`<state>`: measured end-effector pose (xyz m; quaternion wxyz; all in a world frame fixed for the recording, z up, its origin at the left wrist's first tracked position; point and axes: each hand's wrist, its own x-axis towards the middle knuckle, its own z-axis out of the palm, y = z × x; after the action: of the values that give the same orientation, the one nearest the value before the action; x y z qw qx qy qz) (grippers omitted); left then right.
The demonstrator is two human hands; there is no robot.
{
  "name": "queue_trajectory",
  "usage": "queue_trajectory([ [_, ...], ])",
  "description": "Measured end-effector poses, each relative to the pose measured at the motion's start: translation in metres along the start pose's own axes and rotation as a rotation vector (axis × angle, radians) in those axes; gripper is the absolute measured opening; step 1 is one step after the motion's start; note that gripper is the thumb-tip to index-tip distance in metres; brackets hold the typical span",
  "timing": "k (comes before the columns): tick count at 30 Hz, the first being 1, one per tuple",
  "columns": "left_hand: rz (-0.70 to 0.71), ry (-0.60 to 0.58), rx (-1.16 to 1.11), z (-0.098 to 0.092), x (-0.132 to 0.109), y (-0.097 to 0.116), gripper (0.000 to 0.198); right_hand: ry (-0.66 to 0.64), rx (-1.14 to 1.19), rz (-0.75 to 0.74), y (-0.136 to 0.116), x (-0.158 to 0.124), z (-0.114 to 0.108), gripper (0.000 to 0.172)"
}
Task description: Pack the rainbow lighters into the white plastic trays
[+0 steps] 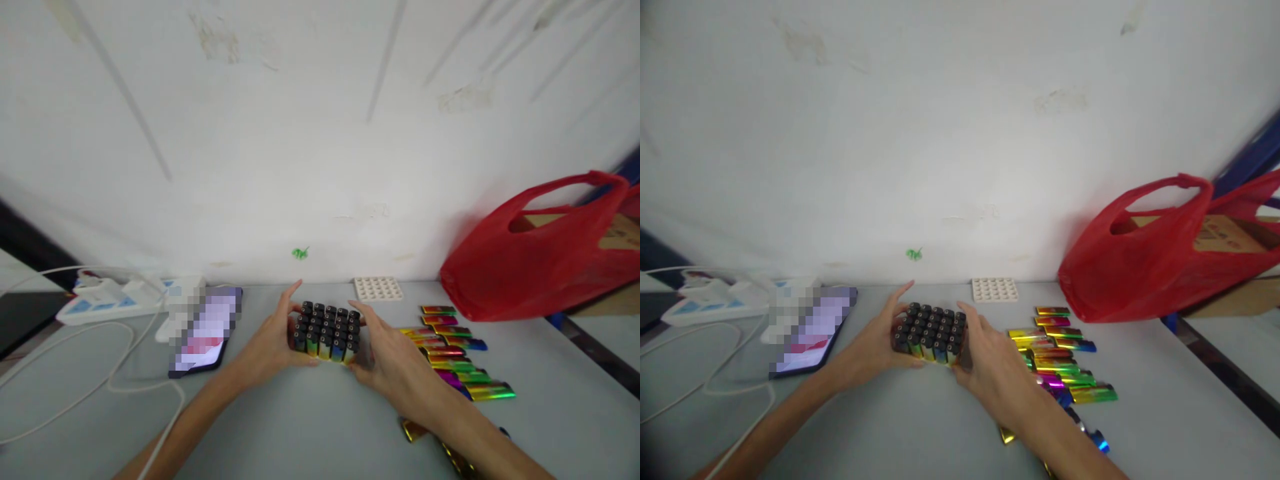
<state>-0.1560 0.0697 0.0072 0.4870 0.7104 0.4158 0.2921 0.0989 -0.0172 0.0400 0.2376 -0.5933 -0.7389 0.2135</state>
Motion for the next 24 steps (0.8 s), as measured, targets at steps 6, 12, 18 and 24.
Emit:
queue_trajectory([
  [6, -0.022, 0.227, 0.183, 0.009, 0.010, 0.002, 0.127, 0.051, -0.103, -0.006, 0.024, 0.020, -0.006, 0.094],
  [12, -0.073, 0.489, 0.389, 0.031, -0.032, 0.010, 0.057, 0.154, -0.400, -0.070, 0.050, 0.021, -0.029, 0.062],
  [18, 0.393, 0.306, 0.866, 0.067, -0.076, 0.012, 0.024, 0.145, -0.554, -0.054, 0.082, 0.033, -0.043, 0.030],
  [24, 0.607, 0.178, 1.124, 0.080, -0.069, 0.010, 0.048, 0.107, -0.612, -0.060, 0.089, 0.046, -0.038, 0.026],
])
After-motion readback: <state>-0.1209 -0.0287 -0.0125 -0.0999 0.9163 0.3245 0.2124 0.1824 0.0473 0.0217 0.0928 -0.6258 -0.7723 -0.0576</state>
